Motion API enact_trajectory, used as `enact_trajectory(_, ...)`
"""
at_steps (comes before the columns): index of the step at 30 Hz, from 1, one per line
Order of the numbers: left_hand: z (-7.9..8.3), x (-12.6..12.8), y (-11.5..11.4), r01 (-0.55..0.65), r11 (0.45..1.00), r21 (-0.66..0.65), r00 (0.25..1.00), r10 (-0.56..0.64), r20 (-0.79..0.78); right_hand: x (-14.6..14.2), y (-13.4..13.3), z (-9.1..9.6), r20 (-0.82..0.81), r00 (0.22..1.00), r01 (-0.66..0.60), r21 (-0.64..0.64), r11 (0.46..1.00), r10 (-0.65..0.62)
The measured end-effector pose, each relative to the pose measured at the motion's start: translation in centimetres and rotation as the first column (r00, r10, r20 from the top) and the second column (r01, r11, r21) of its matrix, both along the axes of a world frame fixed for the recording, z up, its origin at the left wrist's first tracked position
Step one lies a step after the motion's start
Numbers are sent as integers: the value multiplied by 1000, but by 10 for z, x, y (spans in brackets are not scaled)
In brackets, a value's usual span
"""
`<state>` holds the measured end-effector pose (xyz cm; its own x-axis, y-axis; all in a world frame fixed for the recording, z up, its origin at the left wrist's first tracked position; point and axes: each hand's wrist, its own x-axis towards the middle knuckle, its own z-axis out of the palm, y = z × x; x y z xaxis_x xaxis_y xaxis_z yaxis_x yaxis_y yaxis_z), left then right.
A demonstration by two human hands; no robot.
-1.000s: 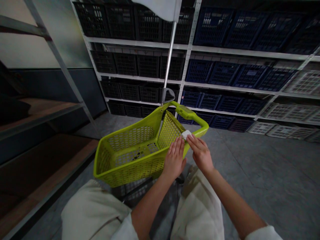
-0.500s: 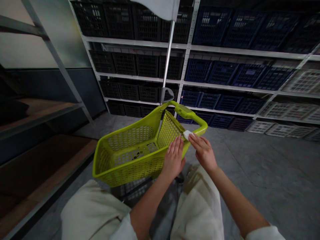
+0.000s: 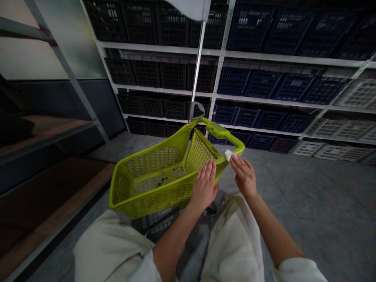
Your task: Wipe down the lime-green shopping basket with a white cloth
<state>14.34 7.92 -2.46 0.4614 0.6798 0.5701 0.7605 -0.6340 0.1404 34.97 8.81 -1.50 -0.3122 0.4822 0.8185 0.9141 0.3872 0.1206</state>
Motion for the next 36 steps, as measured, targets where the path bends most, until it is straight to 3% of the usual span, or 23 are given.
enact_trajectory(4,-1,1,1,-15,1000,11,1000,15,-20,9,7,3,-145,988,72,89,993,-59)
enact_trajectory(9,0,2,0,-30,1000,9,999,30,-21,-5,-2,-4,28,989,-145,-76,987,147)
enact_trajectory(15,0,1,0,-20,1000,13,1000,20,-17,11,5,1,-139,990,15,78,997,-4)
enact_trajectory(20,-1,2,1,-16,1000,11,1000,16,-4,0,0,1,25,990,-139,-69,988,141)
enact_trajectory(26,-1,2,2,-22,999,24,999,23,-38,11,12,16,-170,984,58,55,997,-48)
enact_trajectory(32,-1,3,1,-23,999,23,1000,24,-16,-11,2,20,78,990,-106,-101,989,115)
enact_trajectory(36,1,2,1,-7,1000,16,1000,7,-21,5,10,28,-20,999,50,-16,999,-51)
